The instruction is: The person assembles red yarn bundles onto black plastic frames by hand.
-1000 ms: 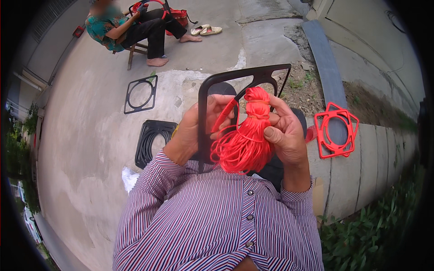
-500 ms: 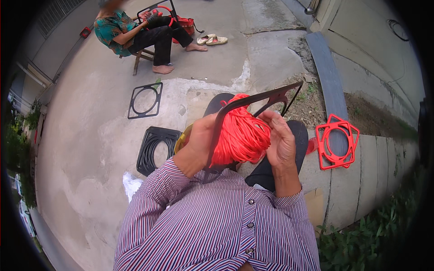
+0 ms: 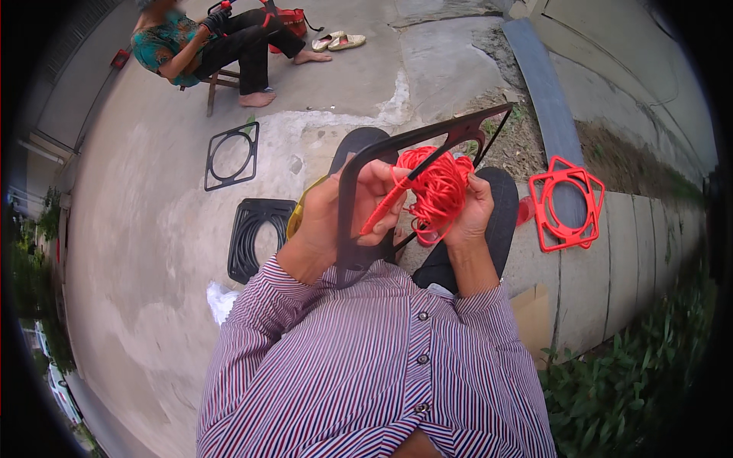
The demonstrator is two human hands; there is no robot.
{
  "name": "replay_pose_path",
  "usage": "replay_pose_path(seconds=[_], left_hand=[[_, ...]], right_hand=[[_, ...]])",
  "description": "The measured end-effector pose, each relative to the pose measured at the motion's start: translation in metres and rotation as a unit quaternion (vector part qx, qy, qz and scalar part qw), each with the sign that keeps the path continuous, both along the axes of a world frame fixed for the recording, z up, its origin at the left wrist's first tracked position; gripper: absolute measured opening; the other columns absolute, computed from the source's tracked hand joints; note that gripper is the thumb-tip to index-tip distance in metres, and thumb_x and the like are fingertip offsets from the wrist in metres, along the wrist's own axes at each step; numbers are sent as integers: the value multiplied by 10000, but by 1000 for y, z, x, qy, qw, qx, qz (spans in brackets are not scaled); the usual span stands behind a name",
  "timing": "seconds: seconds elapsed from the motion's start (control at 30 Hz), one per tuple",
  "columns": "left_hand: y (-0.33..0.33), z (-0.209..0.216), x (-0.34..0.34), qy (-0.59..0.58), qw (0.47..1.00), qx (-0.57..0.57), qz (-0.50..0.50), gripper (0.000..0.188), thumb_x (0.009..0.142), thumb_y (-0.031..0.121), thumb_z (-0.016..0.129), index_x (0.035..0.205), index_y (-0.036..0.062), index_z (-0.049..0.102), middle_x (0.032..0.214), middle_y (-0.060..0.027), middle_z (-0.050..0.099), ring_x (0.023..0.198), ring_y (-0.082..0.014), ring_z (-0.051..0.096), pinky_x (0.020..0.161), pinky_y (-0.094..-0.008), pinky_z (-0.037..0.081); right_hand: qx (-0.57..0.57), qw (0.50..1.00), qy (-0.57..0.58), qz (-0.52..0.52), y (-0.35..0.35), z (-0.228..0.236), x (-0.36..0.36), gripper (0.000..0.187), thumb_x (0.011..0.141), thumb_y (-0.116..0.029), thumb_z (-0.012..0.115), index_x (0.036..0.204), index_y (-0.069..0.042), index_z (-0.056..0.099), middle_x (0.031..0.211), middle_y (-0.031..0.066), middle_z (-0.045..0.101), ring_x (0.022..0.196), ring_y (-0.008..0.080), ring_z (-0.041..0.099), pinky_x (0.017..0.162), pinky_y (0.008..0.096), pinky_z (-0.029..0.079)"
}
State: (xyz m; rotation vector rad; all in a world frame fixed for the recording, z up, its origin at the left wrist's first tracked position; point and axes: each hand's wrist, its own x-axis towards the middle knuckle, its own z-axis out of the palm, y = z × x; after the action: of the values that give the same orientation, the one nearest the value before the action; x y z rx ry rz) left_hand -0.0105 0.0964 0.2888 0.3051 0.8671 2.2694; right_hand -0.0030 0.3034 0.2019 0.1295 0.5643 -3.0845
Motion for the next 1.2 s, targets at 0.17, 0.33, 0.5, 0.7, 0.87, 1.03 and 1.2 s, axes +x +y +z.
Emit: replay_pose_path(seconds=[0.17,0.33,0.5,0.7,0.87,1.03,1.2], left_hand=[[-11,-19,-15,15,999,25,18,398,955,365,528,1167,29,534,906,-119,574,611,-138,524,386,-211,332],[-16,-18,-23,-6,998,-5,57,411,910,90,617,1283,62,444,857,-137,523,600,-152,513,349,-215,359],[-34,-18,-24,61,992,-36,103,434,905,99,627,1278,98,405,846,-145,532,573,-162,527,371,-224,410],[-42,-15,-23,34,990,-73,117,463,905,117,624,1318,34,430,868,-156,572,609,-182,571,398,-251,463],[-47,-24,-18,23,992,-21,125,412,969,299,532,1243,-6,497,899,-112,579,648,-146,548,440,-228,429],[-32,-14,-6,20,995,55,80,552,975,462,451,1284,7,486,1053,-106,620,759,-157,568,524,-272,452],[-21,1,3,-31,993,-9,117,454,926,283,605,1261,2,487,1065,-93,644,792,-160,649,627,-282,538]], right_hand=[[-160,970,183,33,16,40,7,363,891,-312,505,1057,10,526,912,140,635,846,295,634,1018,533,393],[-73,951,277,120,9,60,14,451,957,-454,467,999,-6,490,704,97,552,650,258,575,888,484,421],[-65,976,200,50,2,44,28,502,973,-472,431,1060,17,501,752,119,564,722,273,590,924,485,438],[-35,998,38,-23,23,26,-5,381,990,-303,427,1130,41,516,1065,192,619,1072,332,589,1024,499,413],[122,979,113,119,-33,81,16,592,842,4,591,1378,23,342,1278,156,530,1152,229,564,999,364,442],[387,904,122,136,-53,108,7,574,839,-67,694,1330,27,411,1011,106,673,911,156,661,802,250,510],[424,893,148,23,-54,102,-4,214,905,-135,632,1023,40,600,932,104,688,818,132,664,744,242,522]])
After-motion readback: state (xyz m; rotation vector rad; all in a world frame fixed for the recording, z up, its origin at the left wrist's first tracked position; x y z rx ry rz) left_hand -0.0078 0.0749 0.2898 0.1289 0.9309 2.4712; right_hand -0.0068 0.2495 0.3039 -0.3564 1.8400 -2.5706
